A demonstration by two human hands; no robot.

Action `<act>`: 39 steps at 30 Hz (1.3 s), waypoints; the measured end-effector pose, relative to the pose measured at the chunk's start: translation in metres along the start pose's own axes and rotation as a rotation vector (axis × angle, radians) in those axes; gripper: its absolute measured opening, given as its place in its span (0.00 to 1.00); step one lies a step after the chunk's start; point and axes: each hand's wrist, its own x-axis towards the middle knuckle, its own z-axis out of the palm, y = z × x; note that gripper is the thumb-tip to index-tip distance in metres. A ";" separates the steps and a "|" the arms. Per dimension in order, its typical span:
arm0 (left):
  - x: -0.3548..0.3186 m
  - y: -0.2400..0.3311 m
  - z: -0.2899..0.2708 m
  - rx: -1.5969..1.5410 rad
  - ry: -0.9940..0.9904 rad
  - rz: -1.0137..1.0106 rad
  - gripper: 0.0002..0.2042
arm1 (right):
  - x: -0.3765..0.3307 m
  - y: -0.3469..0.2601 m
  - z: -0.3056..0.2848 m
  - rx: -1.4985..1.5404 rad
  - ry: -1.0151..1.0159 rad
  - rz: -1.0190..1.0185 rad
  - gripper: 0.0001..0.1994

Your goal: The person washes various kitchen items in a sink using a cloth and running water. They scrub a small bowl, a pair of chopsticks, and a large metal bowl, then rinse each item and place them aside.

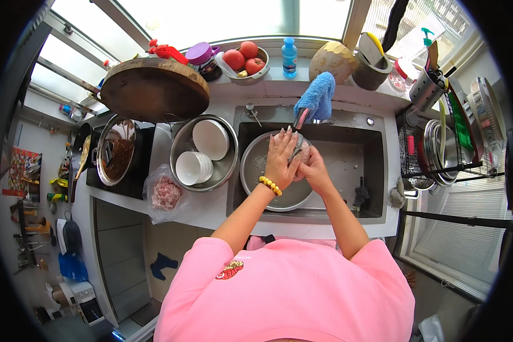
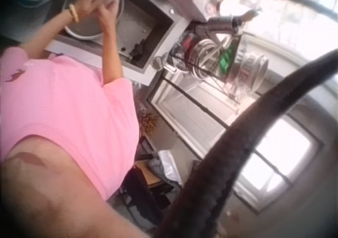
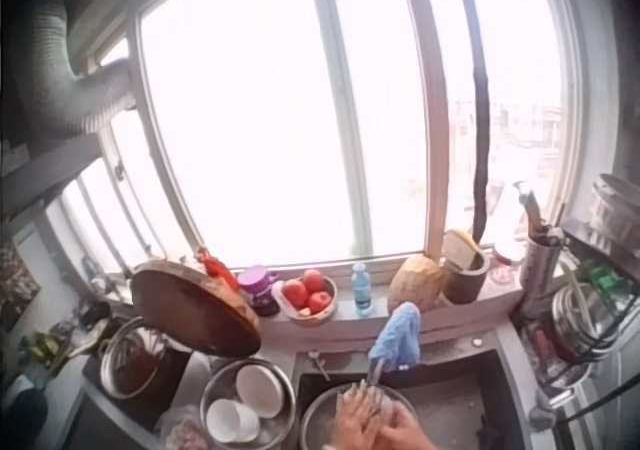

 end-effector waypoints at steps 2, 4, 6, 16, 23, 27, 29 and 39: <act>0.012 -0.012 -0.001 0.050 -0.019 -0.104 0.23 | 0.002 0.007 0.000 -0.055 -0.027 -0.089 0.18; 0.009 -0.007 0.002 0.001 -0.012 -0.099 0.23 | 0.006 -0.007 0.003 0.042 0.005 -0.046 0.19; -0.007 0.014 0.008 0.021 0.011 -0.013 0.24 | 0.007 -0.015 0.003 0.117 0.006 -0.015 0.20; 0.012 0.003 0.004 0.080 0.026 -0.056 0.18 | 0.004 -0.020 -0.002 0.140 0.029 -0.039 0.20; 0.018 -0.014 0.002 0.055 -0.187 0.145 0.16 | -0.008 -0.006 -0.006 0.150 -0.013 0.026 0.19; 0.011 -0.038 0.016 -0.089 0.013 -0.176 0.14 | -0.008 -0.029 0.001 0.161 0.030 -0.024 0.17; -0.010 -0.051 0.038 -0.246 0.199 -0.507 0.16 | -0.003 -0.026 0.005 0.190 0.109 -0.090 0.16; -0.023 -0.040 0.039 -0.879 0.481 -1.272 0.20 | -0.008 -0.011 0.024 0.189 0.125 -0.102 0.20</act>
